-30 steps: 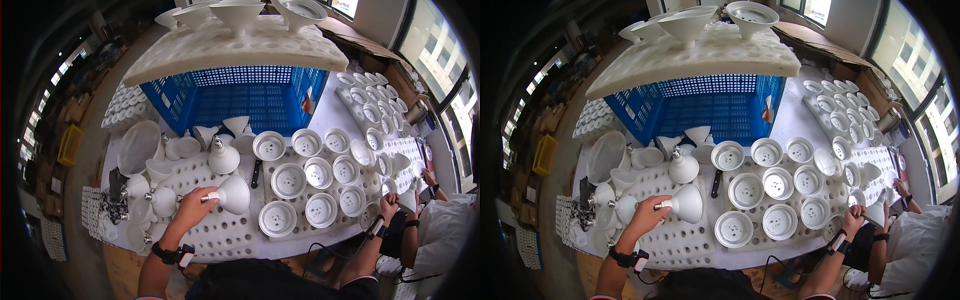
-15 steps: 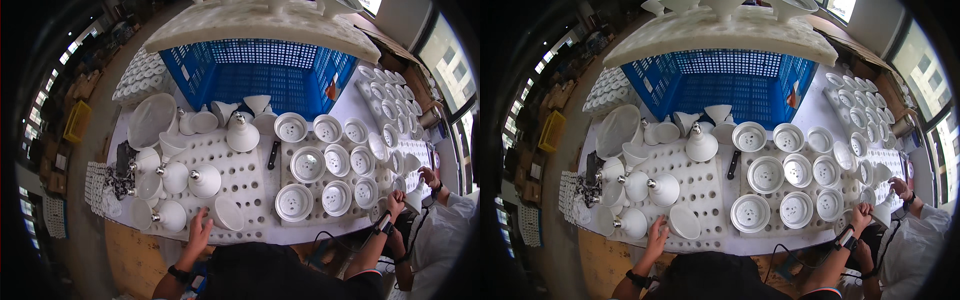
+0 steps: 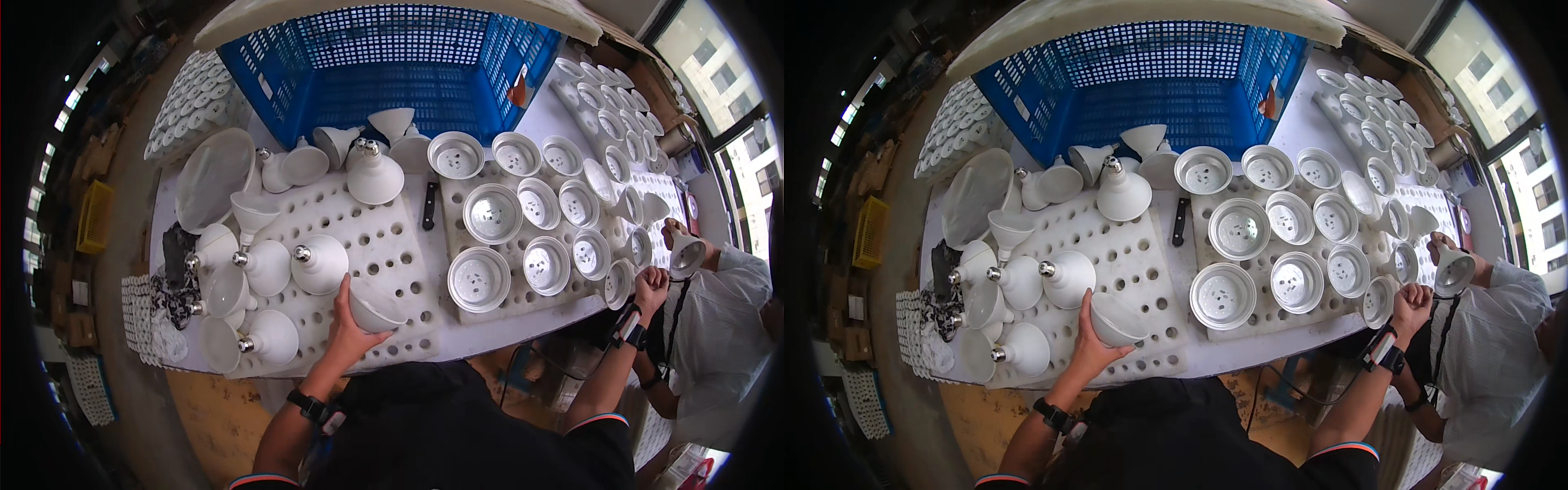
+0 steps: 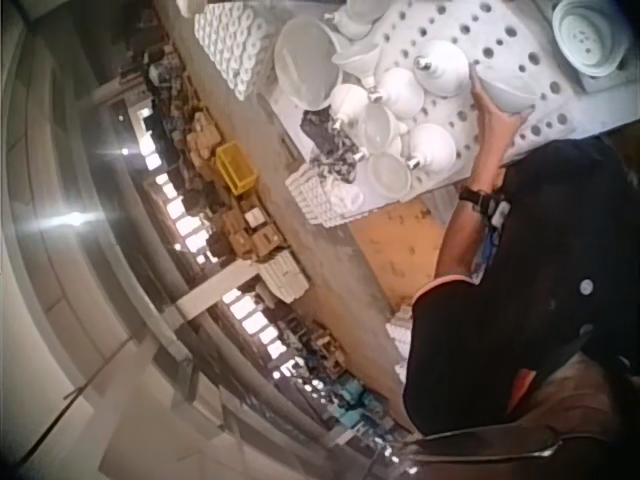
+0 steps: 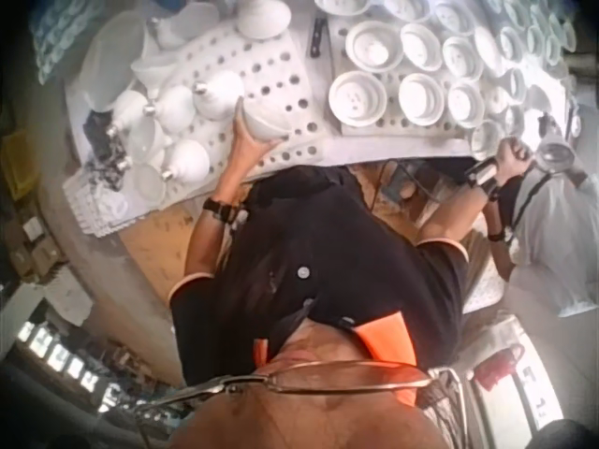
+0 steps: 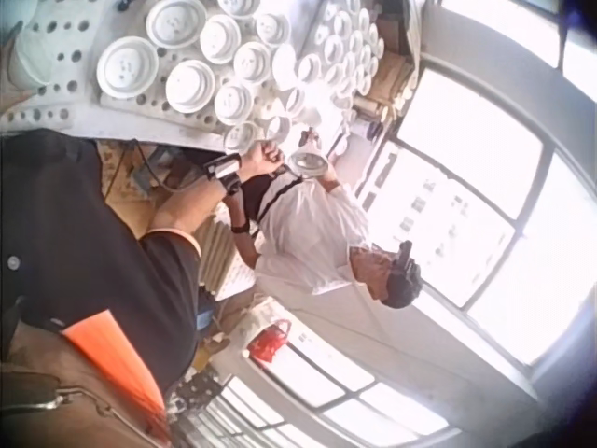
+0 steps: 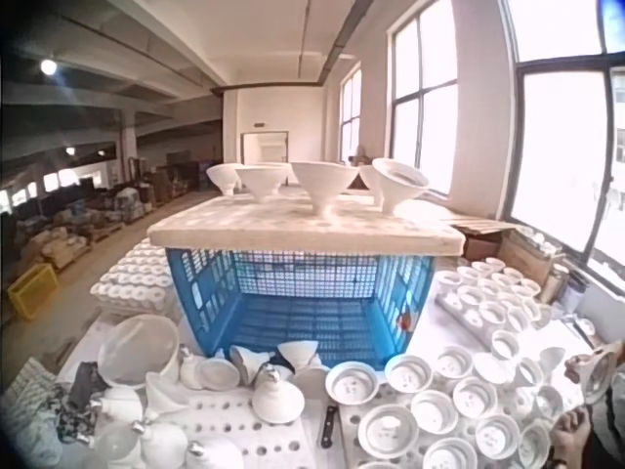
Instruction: Picking up lamp shades and checking or assembling them on a production line.
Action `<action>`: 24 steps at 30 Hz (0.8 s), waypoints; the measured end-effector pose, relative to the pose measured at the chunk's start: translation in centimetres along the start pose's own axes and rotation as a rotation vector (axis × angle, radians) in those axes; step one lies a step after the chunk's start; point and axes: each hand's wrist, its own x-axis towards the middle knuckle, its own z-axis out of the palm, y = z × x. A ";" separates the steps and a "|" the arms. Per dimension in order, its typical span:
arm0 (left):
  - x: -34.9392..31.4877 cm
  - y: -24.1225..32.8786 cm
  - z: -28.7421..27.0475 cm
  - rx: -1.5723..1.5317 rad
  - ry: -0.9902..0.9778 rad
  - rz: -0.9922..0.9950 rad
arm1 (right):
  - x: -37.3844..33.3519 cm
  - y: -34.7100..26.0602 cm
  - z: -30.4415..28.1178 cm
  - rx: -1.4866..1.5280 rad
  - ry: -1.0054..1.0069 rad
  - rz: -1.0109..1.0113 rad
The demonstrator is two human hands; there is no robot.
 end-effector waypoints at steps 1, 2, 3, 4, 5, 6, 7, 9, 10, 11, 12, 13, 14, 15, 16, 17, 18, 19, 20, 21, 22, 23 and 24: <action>0.2 -0.1 0.0 -0.022 -0.013 -0.010 | 0.0 -0.3 0.4 -0.014 -0.061 -0.046; 0.4 -0.2 0.0 -0.039 -0.023 -0.026 | -1.2 0.7 1.5 -0.013 -0.064 -0.052; 0.6 0.0 -0.2 -0.038 -0.021 -0.023 | -3.8 3.3 3.4 -0.134 -0.138 0.084; 0.5 0.7 -0.7 -0.028 -0.072 -0.045 | -6.9 6.0 5.2 -0.257 -0.211 0.218; 0.3 1.3 -1.1 -0.016 -0.119 -0.070 | -10.0 9.1 6.2 -0.510 -0.152 0.288; 0.1 1.8 -1.3 -0.020 -0.124 -0.067 | -13.4 12.5 6.9 -0.768 -0.087 0.347; -0.4 2.3 -1.6 0.002 -0.150 -0.072 | -17.4 15.7 7.0 -1.065 -0.174 0.421; -1.1 2.6 -2.2 0.016 -0.188 -0.080 | -22.7 19.6 6.5 -1.468 -0.439 0.778; -1.4 2.7 -2.4 -0.001 -0.196 -0.110 | -24.6 21.0 6.4 -1.526 -0.621 0.890; -1.6 2.7 -2.5 -0.015 -0.201 -0.140 | -26.0 22.1 5.2 -1.609 -0.806 0.851; -1.7 2.7 -2.7 -0.017 -0.203 -0.143 | -27.2 23.1 4.3 -1.679 -0.999 0.807; -1.7 2.6 -2.8 -0.005 -0.198 -0.160 | -28.2 24.1 4.4 -1.680 -0.999 0.810; -1.7 2.4 -2.9 0.007 -0.193 -0.176 | -29.0 24.9 4.5 -1.678 -1.027 0.808; -1.8 2.1 -2.9 0.005 -0.195 -0.177 | -29.7 25.7 4.5 -1.677 -1.054 0.806; -1.9 1.8 -2.8 0.058 -0.201 -0.127 | -30.1 26.3 4.4 -1.680 -1.051 0.808; -2.1 1.6 -2.9 0.112 -0.203 -0.080 | -30.3 26.9 4.3 -1.715 -1.086 0.823; -2.3 1.5 -3.1 0.111 -0.202 -0.085 | -30.6 27.6 4.1 -1.750 -1.120 0.839; -2.4 1.5 -3.3 0.126 -0.187 -0.025 | -31.0 28.0 4.0 -1.754 -1.123 0.840; -2.5 1.5 -3.4 0.140 -0.173 0.036 | -31.5 28.3 3.6 -1.712 -1.136 0.806; -2.6 0.3 -3.1 0.134 -0.175 0.036 | -31.9 28.4 3.5 -1.672 -1.146 0.772; -2.6 -1.7 -2.7 -0.123 -0.207 -0.086 | -32.1 28.3 3.7 -1.678 -1.146 0.768; -2.1 -2.4 -2.5 -0.386 -0.252 -0.200 | -32.1 28.1 3.9 -1.709 -1.112 0.816; -1.9 -2.7 -2.5 -0.397 -0.273 -0.186 | -32.1 27.7 4.0 -1.742 -1.069 0.859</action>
